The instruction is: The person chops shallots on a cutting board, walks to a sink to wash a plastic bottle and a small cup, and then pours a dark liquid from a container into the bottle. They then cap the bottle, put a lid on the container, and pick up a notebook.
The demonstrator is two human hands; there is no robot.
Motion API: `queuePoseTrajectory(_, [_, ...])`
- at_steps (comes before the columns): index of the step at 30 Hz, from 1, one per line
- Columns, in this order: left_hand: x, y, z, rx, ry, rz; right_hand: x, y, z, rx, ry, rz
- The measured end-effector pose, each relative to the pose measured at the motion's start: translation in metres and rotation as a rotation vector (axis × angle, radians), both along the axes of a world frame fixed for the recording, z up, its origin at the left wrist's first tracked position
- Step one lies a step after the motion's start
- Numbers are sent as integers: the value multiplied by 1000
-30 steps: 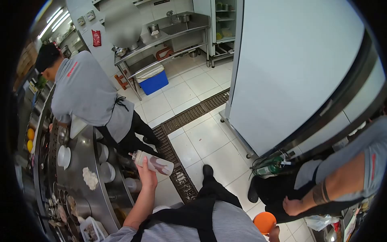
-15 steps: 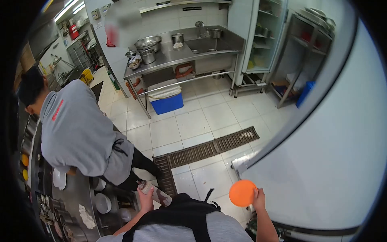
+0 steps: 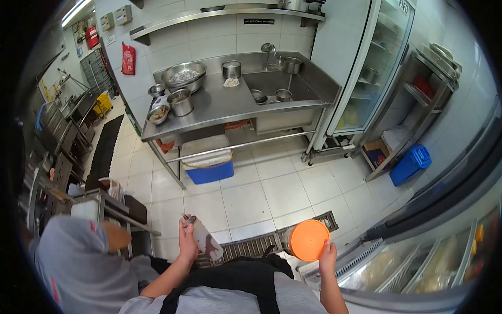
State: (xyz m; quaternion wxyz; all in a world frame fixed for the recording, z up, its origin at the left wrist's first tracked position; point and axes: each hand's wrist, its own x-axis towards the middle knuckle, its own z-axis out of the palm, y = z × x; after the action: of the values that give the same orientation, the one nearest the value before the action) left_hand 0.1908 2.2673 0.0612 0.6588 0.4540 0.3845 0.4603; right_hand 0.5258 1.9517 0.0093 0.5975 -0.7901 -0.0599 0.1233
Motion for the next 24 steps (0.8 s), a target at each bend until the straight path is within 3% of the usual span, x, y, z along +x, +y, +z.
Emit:
queuePoseTrajectory(1, [21,22,12,11,26,6,19,17,5,2,5,-3])
queuePoseTrajectory(3, [56,69,19,40,15,13,59,58,20,-259,-66,48])
queuePoseTrajectory(5, [87,111,27,146,89,-98,102,109,27,-272,-98,47])
queuePoseTrajectory(7, [118,144,36,185,153,-90,167,159,5,-98,113,45])
queuePoseTrajectory(9, [152,173,37,225,302,-95,223,226,-5,-56,64,104])
queuePoseTrajectory(11, [188,199,23,144,242,-17,275,303,-3,-70,10,275])
queuePoseTrajectory(13, [222,232,16,212,453,30,306,396,27,50,-43,345])
queuePoseTrajectory(15, [254,256,43,279,506,48,332,492,44,268,-9,404])
queuePoseTrajectory(17, [283,285,57,597,851,82,354,582,66,241,76,520])
queuePoseTrajectory(21, [332,343,86,559,725,46,370,759,71,160,101,657])
queuePoseTrajectory(23, [361,375,87,476,669,21,368,824,73,1,-8,682])
queuePoseTrajectory(24, [379,393,87,501,580,-20,371,857,50,-74,-189,701])
